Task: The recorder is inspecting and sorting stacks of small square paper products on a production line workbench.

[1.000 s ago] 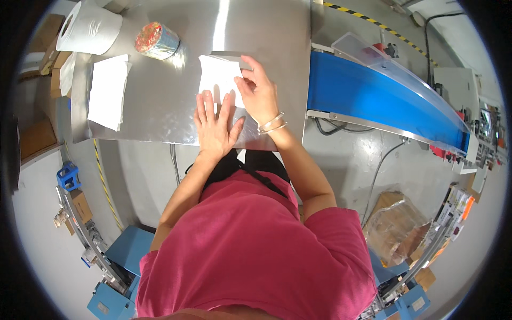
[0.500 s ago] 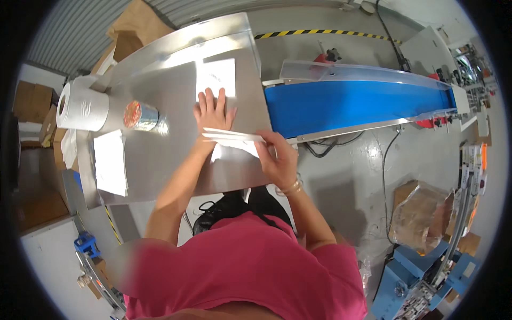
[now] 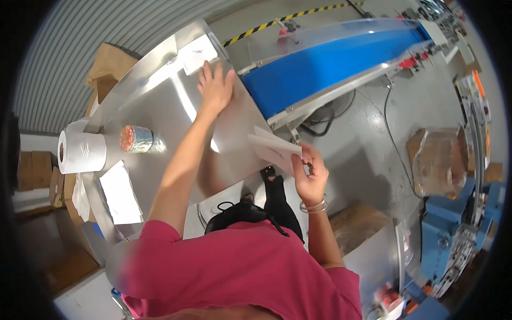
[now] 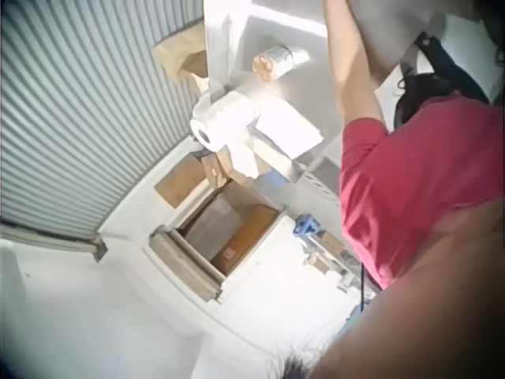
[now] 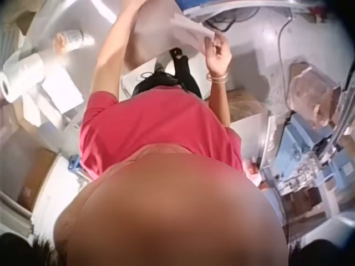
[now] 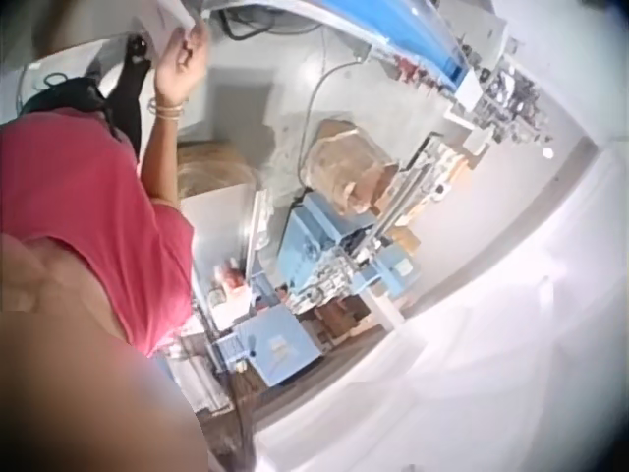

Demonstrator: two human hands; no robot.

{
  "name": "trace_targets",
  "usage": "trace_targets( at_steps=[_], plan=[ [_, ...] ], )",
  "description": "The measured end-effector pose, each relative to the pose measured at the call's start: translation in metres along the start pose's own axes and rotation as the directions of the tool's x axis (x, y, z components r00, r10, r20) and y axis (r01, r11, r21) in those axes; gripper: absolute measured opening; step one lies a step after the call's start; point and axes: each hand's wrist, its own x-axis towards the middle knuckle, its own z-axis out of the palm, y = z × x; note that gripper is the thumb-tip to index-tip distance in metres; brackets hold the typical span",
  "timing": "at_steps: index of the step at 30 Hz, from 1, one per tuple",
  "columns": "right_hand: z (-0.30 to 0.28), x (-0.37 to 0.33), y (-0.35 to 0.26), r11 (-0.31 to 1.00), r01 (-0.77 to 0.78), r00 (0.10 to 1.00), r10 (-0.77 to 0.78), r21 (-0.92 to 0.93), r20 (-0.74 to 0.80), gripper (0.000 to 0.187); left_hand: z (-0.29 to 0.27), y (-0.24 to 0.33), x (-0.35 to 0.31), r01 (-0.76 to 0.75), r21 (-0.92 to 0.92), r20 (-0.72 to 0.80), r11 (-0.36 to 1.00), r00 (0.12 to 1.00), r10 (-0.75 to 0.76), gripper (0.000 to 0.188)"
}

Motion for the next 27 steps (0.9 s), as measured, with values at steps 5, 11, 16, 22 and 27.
trace_targets(
  at_steps=[5,11,16,22,27],
  plan=[
    [-0.003,-0.049,-0.042,0.939,-0.102,0.979,0.153,0.327,-0.132,0.041,-0.052,0.022,-0.09,0.415,-0.778,0.563,0.472,0.794,0.229,0.057],
    [-0.016,-0.114,-0.071,0.741,-0.035,0.948,0.237,0.67,-0.212,0.035,-0.13,0.063,-0.175,0.871,-0.49,0.727,-0.03,0.427,0.538,0.07],
    [-0.054,-0.197,-0.088,0.886,0.112,0.847,0.152,0.45,-0.509,0.037,-0.147,0.109,-0.235,0.712,-0.624,0.73,0.322,0.383,0.566,0.041],
    [-0.109,-0.31,-0.108,0.915,0.156,0.623,0.201,0.372,-0.756,0.038,-0.153,0.181,-0.316,0.599,-0.689,0.614,0.408,0.182,0.768,0.018],
    [-0.143,-0.409,-0.124,0.93,0.155,0.432,0.24,0.334,-0.869,0.038,-0.163,0.247,-0.403,0.685,-0.578,0.573,0.443,-0.045,0.818,0.016]
  ],
)
